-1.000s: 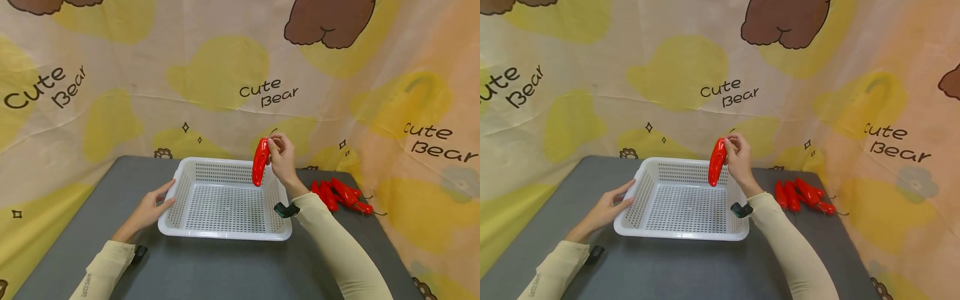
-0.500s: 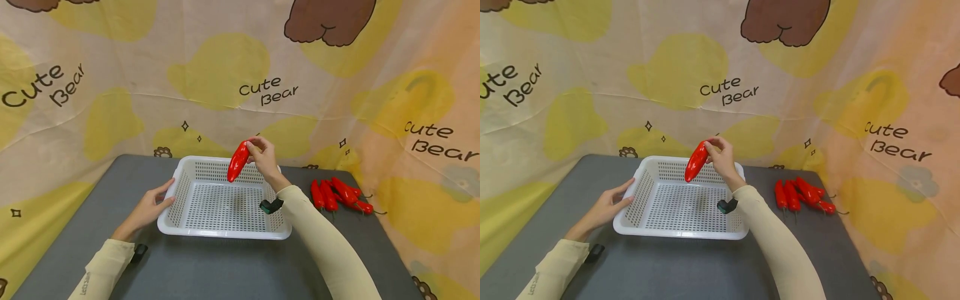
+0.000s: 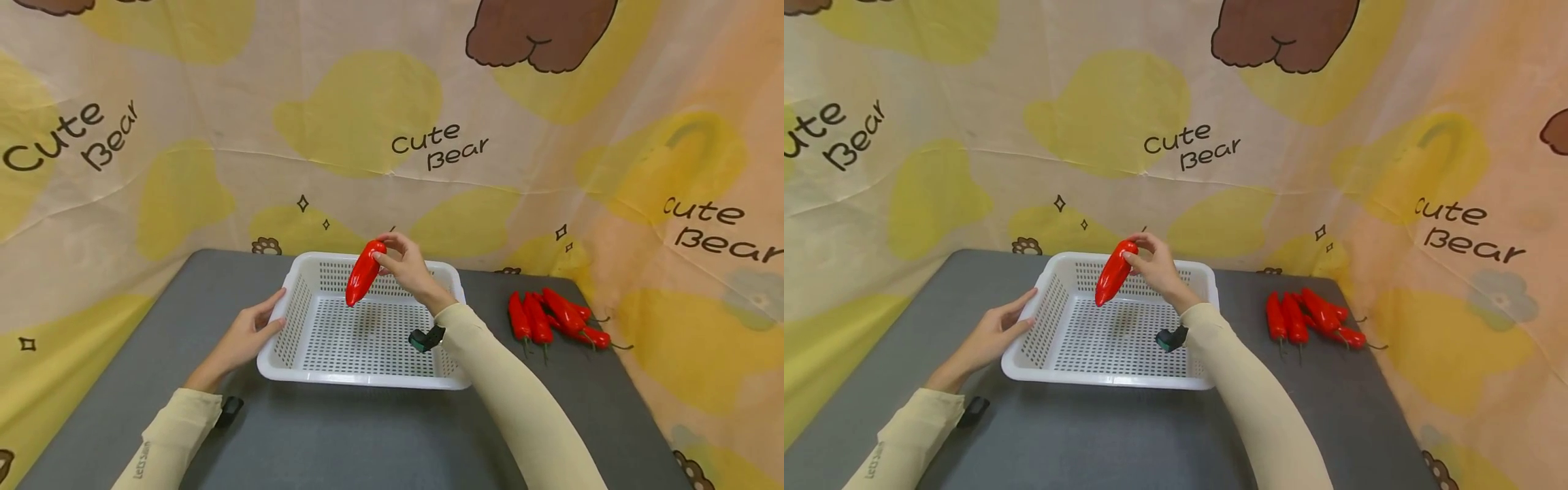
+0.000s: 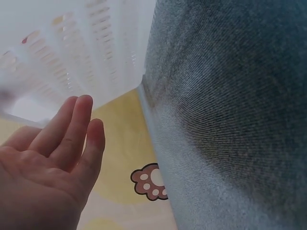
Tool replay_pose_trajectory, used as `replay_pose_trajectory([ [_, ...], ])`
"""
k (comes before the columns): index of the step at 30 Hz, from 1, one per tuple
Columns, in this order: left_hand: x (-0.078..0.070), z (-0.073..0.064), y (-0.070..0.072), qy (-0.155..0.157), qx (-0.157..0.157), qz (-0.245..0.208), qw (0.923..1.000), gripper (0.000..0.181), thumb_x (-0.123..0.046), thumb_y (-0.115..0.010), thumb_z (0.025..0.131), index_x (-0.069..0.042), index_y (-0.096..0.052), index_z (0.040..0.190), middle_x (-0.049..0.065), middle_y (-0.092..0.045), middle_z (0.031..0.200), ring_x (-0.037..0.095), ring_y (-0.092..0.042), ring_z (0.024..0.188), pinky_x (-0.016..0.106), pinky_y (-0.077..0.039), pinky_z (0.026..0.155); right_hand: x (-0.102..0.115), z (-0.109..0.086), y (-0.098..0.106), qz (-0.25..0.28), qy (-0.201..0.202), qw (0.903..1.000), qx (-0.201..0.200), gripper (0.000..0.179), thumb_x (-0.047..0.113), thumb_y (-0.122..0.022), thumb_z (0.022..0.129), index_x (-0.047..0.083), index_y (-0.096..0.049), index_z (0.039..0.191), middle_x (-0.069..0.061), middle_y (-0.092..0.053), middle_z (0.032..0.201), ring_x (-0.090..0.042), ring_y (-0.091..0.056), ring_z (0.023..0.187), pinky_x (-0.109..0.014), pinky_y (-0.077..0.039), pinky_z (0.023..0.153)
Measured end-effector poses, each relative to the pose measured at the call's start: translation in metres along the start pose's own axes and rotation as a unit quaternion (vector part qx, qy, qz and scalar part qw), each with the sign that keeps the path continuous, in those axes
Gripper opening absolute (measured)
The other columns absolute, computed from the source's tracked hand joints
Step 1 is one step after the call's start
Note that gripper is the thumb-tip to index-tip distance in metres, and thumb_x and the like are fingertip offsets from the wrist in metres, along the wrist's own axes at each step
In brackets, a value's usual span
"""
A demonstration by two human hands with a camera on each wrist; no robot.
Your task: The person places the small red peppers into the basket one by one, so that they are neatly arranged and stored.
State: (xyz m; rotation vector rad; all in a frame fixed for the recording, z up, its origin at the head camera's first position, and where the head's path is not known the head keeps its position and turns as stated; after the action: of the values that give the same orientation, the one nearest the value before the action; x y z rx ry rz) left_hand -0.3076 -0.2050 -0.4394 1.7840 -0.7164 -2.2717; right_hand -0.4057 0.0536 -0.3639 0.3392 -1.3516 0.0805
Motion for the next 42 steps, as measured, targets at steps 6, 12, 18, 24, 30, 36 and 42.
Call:
replay_pose_trajectory([
  [6, -0.001, 0.000, 0.001, -0.012, -0.011, -0.006, 0.9998, 0.061, -0.005, -0.053, 0.102, 0.000, -0.029, 0.157, 0.038, -0.051, 0.143, 0.034, -0.072, 0.097, 0.030, -0.063, 0.068, -0.010, 0.004, -0.017, 0.000, -0.013, 0.9997, 0.021, 0.037, 0.001, -0.061, 0.098, 0.000, -0.054, 0.134, -0.023, -0.059, 0.137, -0.043, -0.070, 0.104, -0.056, -0.060, 0.088],
  [12, 0.001, 0.000, 0.002, -0.019, -0.017, -0.007, 0.9996, 0.060, -0.004, -0.052, 0.102, 0.002, -0.029, 0.157, 0.039, -0.051, 0.141, 0.037, -0.071, 0.099, 0.029, -0.063, 0.068, -0.017, 0.004, -0.039, -0.016, -0.022, 0.9983, 0.051, 0.036, 0.000, -0.060, 0.098, 0.000, -0.054, 0.134, -0.025, -0.056, 0.138, -0.042, -0.071, 0.103, -0.048, -0.063, 0.085],
  [18, 0.001, -0.002, 0.004, -0.017, -0.021, -0.006, 0.9996, 0.060, -0.004, -0.053, 0.102, 0.002, -0.030, 0.157, 0.039, -0.051, 0.142, 0.039, -0.071, 0.100, 0.029, -0.063, 0.068, -0.026, 0.005, -0.063, -0.033, -0.034, 0.9965, 0.069, 0.034, 0.000, -0.061, 0.097, 0.000, -0.057, 0.131, -0.025, -0.056, 0.137, -0.039, -0.072, 0.098, -0.054, -0.061, 0.087],
  [24, 0.001, 0.000, 0.004, -0.020, -0.021, 0.001, 0.9996, 0.059, -0.005, -0.054, 0.102, 0.002, -0.031, 0.156, 0.038, -0.047, 0.145, 0.037, -0.071, 0.102, 0.030, -0.064, 0.071, -0.034, 0.006, -0.084, -0.074, -0.042, 0.9913, 0.100, 0.031, 0.002, -0.063, 0.097, 0.001, -0.059, 0.127, -0.024, -0.060, 0.133, -0.038, -0.073, 0.097, -0.051, -0.063, 0.084],
  [30, 0.004, 0.001, 0.004, -0.017, -0.019, 0.003, 0.9997, 0.059, -0.005, -0.054, 0.102, 0.002, -0.031, 0.156, 0.036, -0.048, 0.146, 0.037, -0.071, 0.100, 0.034, -0.065, 0.072, -0.041, 0.006, -0.102, -0.111, -0.058, 0.9839, 0.128, 0.030, -0.001, -0.064, 0.095, 0.001, -0.061, 0.125, -0.023, -0.062, 0.129, -0.029, -0.070, 0.094, -0.050, -0.063, 0.081],
  [36, 0.003, 0.000, 0.004, -0.019, -0.023, 0.006, 0.9995, 0.059, -0.005, -0.055, 0.101, 0.001, -0.033, 0.156, 0.036, -0.048, 0.146, 0.044, -0.070, 0.102, 0.036, -0.065, 0.072, -0.053, -0.002, -0.120, -0.135, -0.103, 0.9709, 0.169, 0.027, -0.001, -0.066, 0.093, 0.003, -0.061, 0.120, -0.022, -0.061, 0.128, -0.024, -0.067, 0.086, -0.044, -0.064, 0.080],
  [42, 0.003, -0.001, 0.004, -0.013, -0.023, 0.004, 0.9996, 0.060, -0.006, -0.056, 0.101, -0.001, -0.033, 0.156, 0.035, -0.046, 0.148, 0.049, -0.068, 0.106, 0.038, -0.064, 0.073, -0.064, -0.011, -0.134, -0.160, -0.134, 0.9563, 0.205, 0.028, -0.002, -0.067, 0.092, 0.006, -0.060, 0.118, -0.020, -0.062, 0.127, -0.025, -0.068, 0.093, -0.038, -0.064, 0.079],
])
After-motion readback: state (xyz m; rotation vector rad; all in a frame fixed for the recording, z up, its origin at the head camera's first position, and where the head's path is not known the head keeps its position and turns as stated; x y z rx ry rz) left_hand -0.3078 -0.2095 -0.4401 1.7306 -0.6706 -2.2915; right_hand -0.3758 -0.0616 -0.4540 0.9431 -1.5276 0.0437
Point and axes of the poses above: each hand's wrist, its own z-axis towards the middle knuckle, its own y-axis out of the back of the hand, x = y × z, the point moved 10 cm from there along z, towards the middle knuckle
